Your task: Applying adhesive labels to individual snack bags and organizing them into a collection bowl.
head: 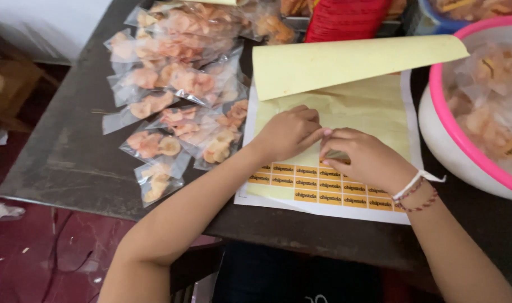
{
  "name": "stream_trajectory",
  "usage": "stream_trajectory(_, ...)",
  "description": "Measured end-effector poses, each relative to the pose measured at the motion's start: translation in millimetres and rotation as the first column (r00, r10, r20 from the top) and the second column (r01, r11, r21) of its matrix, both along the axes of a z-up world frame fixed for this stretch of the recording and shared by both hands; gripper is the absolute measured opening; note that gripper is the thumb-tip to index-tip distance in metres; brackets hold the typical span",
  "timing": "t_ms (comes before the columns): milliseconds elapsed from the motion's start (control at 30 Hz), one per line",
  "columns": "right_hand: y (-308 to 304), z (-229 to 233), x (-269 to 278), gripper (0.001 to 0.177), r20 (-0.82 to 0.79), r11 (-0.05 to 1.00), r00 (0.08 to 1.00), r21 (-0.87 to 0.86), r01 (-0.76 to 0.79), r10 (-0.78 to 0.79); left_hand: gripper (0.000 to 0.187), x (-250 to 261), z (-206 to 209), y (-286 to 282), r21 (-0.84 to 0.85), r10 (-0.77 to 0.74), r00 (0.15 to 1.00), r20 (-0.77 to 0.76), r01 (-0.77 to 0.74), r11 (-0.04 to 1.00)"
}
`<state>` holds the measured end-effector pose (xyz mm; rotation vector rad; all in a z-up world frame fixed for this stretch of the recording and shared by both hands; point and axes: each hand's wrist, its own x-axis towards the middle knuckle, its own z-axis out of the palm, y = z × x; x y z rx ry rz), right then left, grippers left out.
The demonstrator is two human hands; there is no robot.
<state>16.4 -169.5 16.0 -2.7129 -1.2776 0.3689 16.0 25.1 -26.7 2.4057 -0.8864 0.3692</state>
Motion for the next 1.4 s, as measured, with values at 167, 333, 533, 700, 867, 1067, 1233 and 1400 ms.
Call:
stream_trajectory(167,-5,-3,3,0.028,-0.021,1.0,1.0,0.017,-0.008,0.008,0.046,-4,4,-1,0.025,0.003,1.0,0.005,-0.003,1.0)
stream_trajectory(333,-5,4,-1,0.031,-0.04,1.0,0.999,-0.004,-0.004,0.004,0.045,-5,6,1,0.04,0.005,1.0,-0.012,-0.004,0.999)
stream_trajectory(533,-7,-3,0,0.023,-0.024,0.999,0.999,0.032,-0.042,0.043,0.044,-4,1,1,0.005,0.005,1.0,0.02,-0.005,1.0)
stream_trajectory(700,-9,-9,2,0.021,-0.007,0.996,0.998,0.071,-0.056,0.057,0.045,-6,3,0,0.022,0.006,1.0,0.016,-0.006,1.0)
stream_trajectory(867,-6,-7,0,0.025,0.003,0.998,0.998,0.03,-0.057,0.057,0.045,-6,5,0,0.037,0.015,1.0,-0.009,-0.015,0.999)
stream_trajectory(1067,-8,-12,2,0.028,0.016,0.997,0.997,0.036,-0.07,0.07,0.044,-6,5,0,0.029,0.017,0.999,-0.031,-0.016,0.999)
stream_trajectory(1233,-7,-11,1,0.025,-0.005,0.995,0.997,0.069,-0.07,0.071,0.043,-8,7,-1,0.052,0.015,1.0,-0.02,-0.014,0.999)
stream_trajectory(1400,-7,-11,2,0.024,-0.013,0.996,0.998,0.053,-0.067,0.068,0.044,-6,4,-1,0.042,0.029,1.0,-0.01,-0.029,0.999)
